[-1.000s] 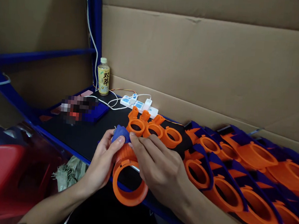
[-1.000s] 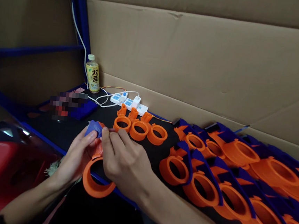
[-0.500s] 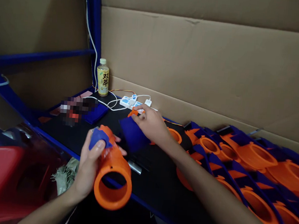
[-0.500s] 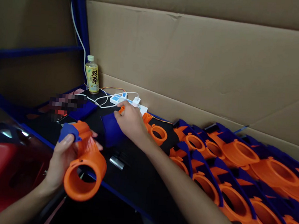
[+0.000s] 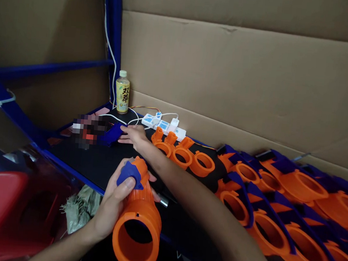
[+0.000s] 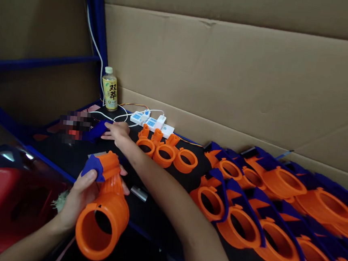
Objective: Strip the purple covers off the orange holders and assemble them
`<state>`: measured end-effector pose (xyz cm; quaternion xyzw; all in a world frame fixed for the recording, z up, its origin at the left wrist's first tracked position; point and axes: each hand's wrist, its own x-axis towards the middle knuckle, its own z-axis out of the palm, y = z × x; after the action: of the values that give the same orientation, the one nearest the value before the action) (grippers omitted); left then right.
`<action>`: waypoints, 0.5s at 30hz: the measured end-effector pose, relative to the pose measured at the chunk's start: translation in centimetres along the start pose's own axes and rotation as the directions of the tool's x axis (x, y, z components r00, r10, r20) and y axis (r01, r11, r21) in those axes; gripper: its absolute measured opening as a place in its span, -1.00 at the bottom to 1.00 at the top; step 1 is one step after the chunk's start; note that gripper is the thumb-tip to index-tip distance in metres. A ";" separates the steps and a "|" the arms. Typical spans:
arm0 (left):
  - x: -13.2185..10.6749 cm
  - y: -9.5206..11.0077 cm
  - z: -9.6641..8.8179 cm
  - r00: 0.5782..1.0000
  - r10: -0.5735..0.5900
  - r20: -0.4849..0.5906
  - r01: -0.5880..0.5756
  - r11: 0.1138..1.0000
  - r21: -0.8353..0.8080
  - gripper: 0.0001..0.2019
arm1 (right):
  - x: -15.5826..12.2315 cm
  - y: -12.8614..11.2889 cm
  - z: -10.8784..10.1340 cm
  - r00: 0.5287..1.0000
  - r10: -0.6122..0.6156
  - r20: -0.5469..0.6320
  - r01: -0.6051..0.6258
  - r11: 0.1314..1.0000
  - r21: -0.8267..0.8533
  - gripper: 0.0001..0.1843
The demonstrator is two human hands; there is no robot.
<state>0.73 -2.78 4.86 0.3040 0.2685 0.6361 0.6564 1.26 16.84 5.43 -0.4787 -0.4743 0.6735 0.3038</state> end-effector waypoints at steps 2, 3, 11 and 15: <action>0.0 0.1 0.1 1.000 -0.002 -0.011 0.002 1.000 -0.008 -0.63 | 0.3 0.1 0.1 1.000 0.006 -0.007 -0.006 1.000 0.023 -0.64; 0.0 0.1 0.1 1.000 -0.003 -0.016 0.002 1.000 -0.010 -0.64 | 0.4 0.2 0.1 1.000 0.008 -0.007 -0.007 0.999 0.032 -0.64; 0.3 0.1 -0.1 0.999 -0.048 -0.022 0.047 0.999 -0.014 -0.64 | -0.2 0.7 0.2 1.000 0.007 -0.009 -0.007 0.999 0.037 -0.62; 0.3 0.2 0.1 0.997 -0.039 -0.061 0.038 0.999 -0.012 -0.61 | -0.8 0.3 -0.2 0.999 -0.021 -0.025 0.021 1.000 0.005 -0.67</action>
<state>0.70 -2.47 5.08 0.2756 0.2908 0.6339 0.6616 1.78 16.11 5.46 -0.4812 -0.4736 0.6656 0.3180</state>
